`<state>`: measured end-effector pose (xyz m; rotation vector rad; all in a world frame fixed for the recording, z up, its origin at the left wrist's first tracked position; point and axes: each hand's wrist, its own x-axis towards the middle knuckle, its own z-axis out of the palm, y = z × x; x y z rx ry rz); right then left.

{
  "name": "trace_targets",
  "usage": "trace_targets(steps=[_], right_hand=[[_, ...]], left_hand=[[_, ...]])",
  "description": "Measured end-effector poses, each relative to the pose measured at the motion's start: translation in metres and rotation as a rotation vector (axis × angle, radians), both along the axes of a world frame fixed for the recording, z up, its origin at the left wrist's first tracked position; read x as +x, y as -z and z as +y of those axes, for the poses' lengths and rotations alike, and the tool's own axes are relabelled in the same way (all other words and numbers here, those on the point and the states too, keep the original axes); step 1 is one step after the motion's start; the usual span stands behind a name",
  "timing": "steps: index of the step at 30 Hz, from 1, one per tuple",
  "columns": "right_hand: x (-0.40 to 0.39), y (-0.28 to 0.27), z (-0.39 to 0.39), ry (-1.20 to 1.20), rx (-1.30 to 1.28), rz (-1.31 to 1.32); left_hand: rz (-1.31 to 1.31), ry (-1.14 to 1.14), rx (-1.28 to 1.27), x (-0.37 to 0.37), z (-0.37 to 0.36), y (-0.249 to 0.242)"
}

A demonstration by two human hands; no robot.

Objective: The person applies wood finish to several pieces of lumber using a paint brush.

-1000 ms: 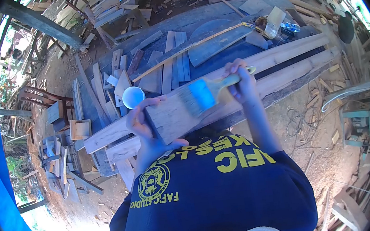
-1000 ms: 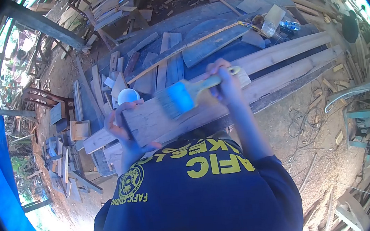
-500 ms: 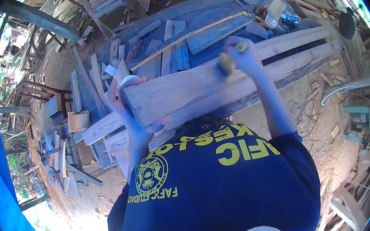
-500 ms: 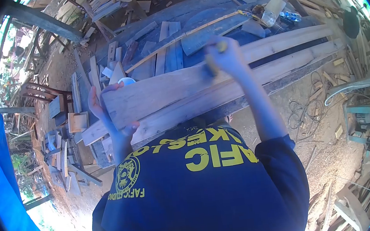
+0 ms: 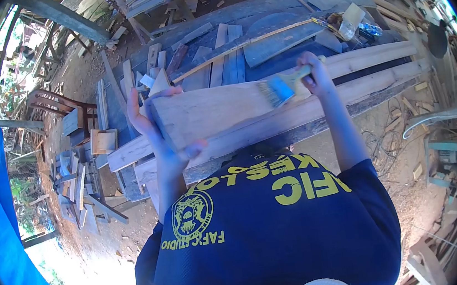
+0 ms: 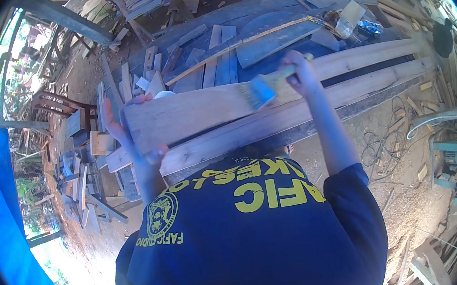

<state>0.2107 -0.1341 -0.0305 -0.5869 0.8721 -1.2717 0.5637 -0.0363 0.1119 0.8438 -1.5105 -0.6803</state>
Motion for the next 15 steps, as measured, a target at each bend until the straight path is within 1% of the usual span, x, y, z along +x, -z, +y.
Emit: trace_targets(steps=[1,2,3,5,6,7,8,10,11,13,15], right_hand=[[-0.023,0.030,0.001,0.086,0.058,0.076],[-0.044,0.048,0.001,0.173,0.115,0.152],[-0.062,0.052,0.001,0.173,0.117,0.151],[-0.083,0.061,0.001,0.199,0.129,0.470],[-0.076,0.051,-0.001,0.202,0.135,0.468],[-0.069,0.039,-0.007,0.165,0.031,0.598],[-0.054,0.017,-0.009,0.127,-0.075,0.727],[0.016,-0.060,0.005,0.119,-0.171,0.562],[0.040,-0.093,0.016,0.033,-0.276,0.598],[0.091,-0.172,0.051,-0.033,-0.426,0.518],[0.104,-0.202,0.068,-0.139,-0.634,0.219]], left_hand=[[0.000,-0.004,0.001,0.005,0.000,0.002],[0.061,-0.026,0.042,0.008,-0.001,0.005],[0.120,-0.046,0.085,0.011,-0.002,0.007],[0.114,-0.050,0.092,0.013,0.000,0.009],[0.110,-0.054,0.095,0.013,0.000,0.010],[0.107,-0.047,0.101,0.012,0.000,0.010],[0.105,-0.046,0.094,0.010,-0.001,0.009],[0.102,-0.035,0.085,0.005,-0.003,0.006],[0.093,-0.043,0.079,0.002,-0.004,0.004],[0.077,-0.046,0.074,-0.004,-0.004,-0.001],[0.077,-0.047,0.091,-0.008,-0.002,-0.006]])
